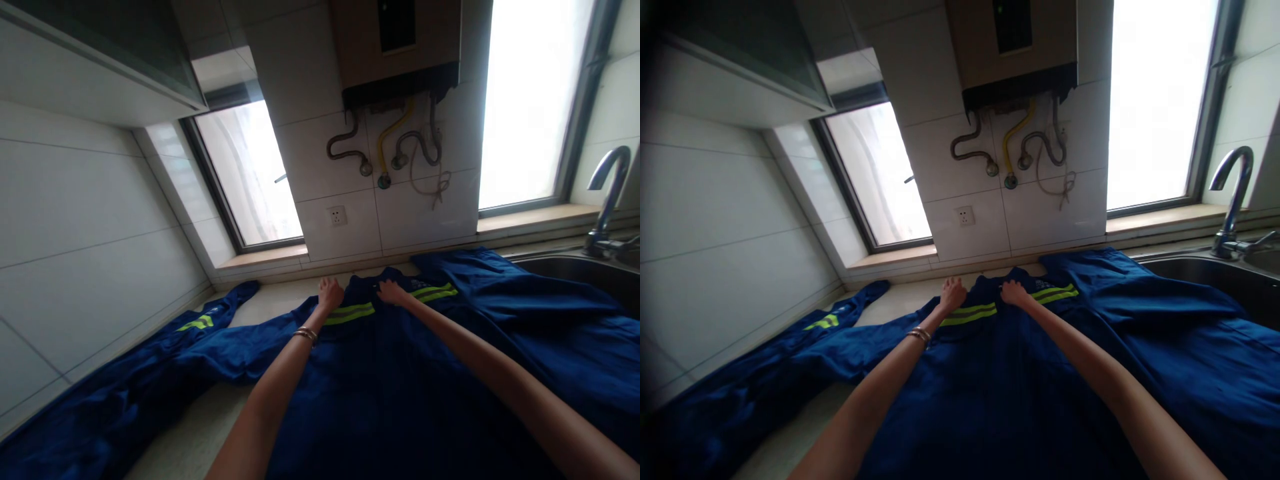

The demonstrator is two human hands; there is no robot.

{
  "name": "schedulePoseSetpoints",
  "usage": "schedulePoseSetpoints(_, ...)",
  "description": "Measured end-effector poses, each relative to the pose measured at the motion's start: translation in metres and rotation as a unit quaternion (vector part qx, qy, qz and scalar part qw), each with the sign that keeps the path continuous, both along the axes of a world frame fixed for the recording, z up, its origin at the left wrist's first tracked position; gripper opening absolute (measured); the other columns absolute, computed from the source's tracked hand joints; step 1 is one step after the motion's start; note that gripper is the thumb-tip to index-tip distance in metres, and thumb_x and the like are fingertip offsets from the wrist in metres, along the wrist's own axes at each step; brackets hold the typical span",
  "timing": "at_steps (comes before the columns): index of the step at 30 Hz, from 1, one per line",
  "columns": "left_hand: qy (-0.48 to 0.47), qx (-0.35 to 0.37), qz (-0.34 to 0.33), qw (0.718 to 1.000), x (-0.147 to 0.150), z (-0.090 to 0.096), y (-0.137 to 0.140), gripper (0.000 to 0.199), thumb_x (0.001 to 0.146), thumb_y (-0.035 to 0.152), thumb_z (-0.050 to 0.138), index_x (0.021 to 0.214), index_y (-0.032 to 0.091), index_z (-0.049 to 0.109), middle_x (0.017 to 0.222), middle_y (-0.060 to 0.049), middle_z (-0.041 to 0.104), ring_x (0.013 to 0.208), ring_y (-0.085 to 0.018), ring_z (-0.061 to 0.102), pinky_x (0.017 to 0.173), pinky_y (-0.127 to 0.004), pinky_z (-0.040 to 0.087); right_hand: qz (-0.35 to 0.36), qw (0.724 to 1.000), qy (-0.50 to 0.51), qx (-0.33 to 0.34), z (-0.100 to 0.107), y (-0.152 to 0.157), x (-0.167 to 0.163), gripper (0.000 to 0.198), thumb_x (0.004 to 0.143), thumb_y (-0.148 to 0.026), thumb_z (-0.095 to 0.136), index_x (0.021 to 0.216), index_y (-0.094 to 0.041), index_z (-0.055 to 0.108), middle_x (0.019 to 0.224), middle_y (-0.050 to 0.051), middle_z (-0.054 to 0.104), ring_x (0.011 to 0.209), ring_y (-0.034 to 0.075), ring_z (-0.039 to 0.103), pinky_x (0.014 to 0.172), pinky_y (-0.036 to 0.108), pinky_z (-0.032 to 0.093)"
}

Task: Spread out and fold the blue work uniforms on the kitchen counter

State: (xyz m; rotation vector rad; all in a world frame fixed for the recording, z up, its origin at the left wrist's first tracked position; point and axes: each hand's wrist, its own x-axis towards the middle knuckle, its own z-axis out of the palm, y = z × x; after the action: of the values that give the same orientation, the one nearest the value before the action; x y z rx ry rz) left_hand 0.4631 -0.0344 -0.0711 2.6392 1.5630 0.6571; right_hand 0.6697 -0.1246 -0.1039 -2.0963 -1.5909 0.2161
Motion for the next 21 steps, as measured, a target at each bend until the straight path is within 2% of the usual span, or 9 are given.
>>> schedulePoseSetpoints(2,0.082,-0.007,-0.113,0.99,0.01,-0.019,-0.015,0.043,0.085,0.033,0.05,0.124,0.018,0.052,0.146,-0.012,0.034,0.138,-0.03,0.018,0.111,-0.043,0.016,-0.022,0.998,-0.045,-0.029,-0.018,-0.008,-0.014,0.042,0.083,-0.031,0.054,0.12,-0.012,0.052,0.123,0.02,0.052,0.116,0.035,0.048,0.094,0.055,0.035)
schedulePoseSetpoints(4,0.149,-0.04,-0.187,0.97,0.019,-0.037,-0.026,0.05,0.088,0.046,0.043,0.133,0.024,0.046,0.15,-0.007,0.028,0.14,-0.031,0.011,0.112,-0.048,0.011,-0.04,0.995,-0.083,-0.037,-0.031,-0.014,-0.023,0.041,0.086,-0.031,0.05,0.122,-0.012,0.052,0.127,0.023,0.048,0.118,0.037,0.044,0.094,0.056,0.034)
schedulePoseSetpoints(6,0.168,-0.092,-0.19,0.963,0.024,-0.05,-0.032,0.057,0.09,0.054,0.032,0.141,0.029,0.034,0.153,-0.005,0.022,0.14,-0.034,0.009,0.11,-0.057,0.009,-0.046,0.992,-0.111,-0.031,-0.036,-0.017,-0.025,0.041,0.089,-0.03,0.043,0.123,-0.008,0.051,0.126,0.027,0.046,0.119,0.038,0.043,0.093,0.053,0.035)
schedulePoseSetpoints(9,0.156,-0.14,-0.171,0.963,0.028,-0.059,-0.032,0.061,0.09,0.059,0.022,0.145,0.034,0.023,0.155,-0.001,0.014,0.14,-0.035,0.004,0.107,-0.063,0.006,-0.043,0.99,-0.135,-0.02,-0.034,-0.017,-0.013,0.041,0.093,-0.03,0.035,0.124,-0.008,0.051,0.126,0.025,0.045,0.118,0.036,0.042,0.09,0.046,0.038)
schedulePoseSetpoints(14,0.149,-0.103,-0.201,0.963,0.029,-0.06,-0.03,0.061,0.09,0.059,0.024,0.144,0.031,0.028,0.153,-0.001,0.02,0.142,-0.029,0.004,0.112,-0.052,0.006,-0.024,0.989,-0.14,-0.034,-0.027,-0.005,0.012,0.032,0.091,-0.031,0.044,0.117,-0.018,0.057,0.122,0.018,0.049,0.114,0.033,0.044,0.088,0.047,0.039)
schedulePoseSetpoints(17,0.134,-0.081,-0.218,0.963,0.03,-0.062,-0.031,0.058,0.093,0.051,0.029,0.143,0.024,0.032,0.151,-0.004,0.025,0.142,-0.025,0.005,0.114,-0.046,0.009,0.008,0.991,-0.129,-0.04,-0.025,0.002,0.024,0.027,0.09,-0.032,0.051,0.112,-0.017,0.057,0.114,0.011,0.054,0.104,0.025,0.052,0.085,0.043,0.043)
schedulePoseSetpoints(19,0.118,-0.085,-0.234,0.961,0.03,-0.065,-0.031,0.055,0.094,0.046,0.03,0.143,0.021,0.033,0.151,-0.004,0.026,0.142,-0.024,0.005,0.114,-0.044,0.008,0.033,0.992,-0.119,-0.033,-0.019,0.006,0.032,0.025,0.09,-0.032,0.053,0.108,-0.015,0.058,0.108,0.006,0.057,0.096,0.019,0.055,0.083,0.039,0.046)
schedulePoseSetpoints(21,0.113,-0.107,-0.246,0.957,0.032,-0.066,-0.03,0.051,0.094,0.04,0.034,0.141,0.023,0.037,0.151,-0.002,0.028,0.142,-0.022,0.01,0.114,-0.039,0.011,0.049,0.992,-0.113,-0.012,-0.012,0.01,0.042,0.022,0.091,-0.027,0.05,0.107,-0.014,0.057,0.105,0.005,0.059,0.093,0.016,0.057,0.083,0.035,0.046)
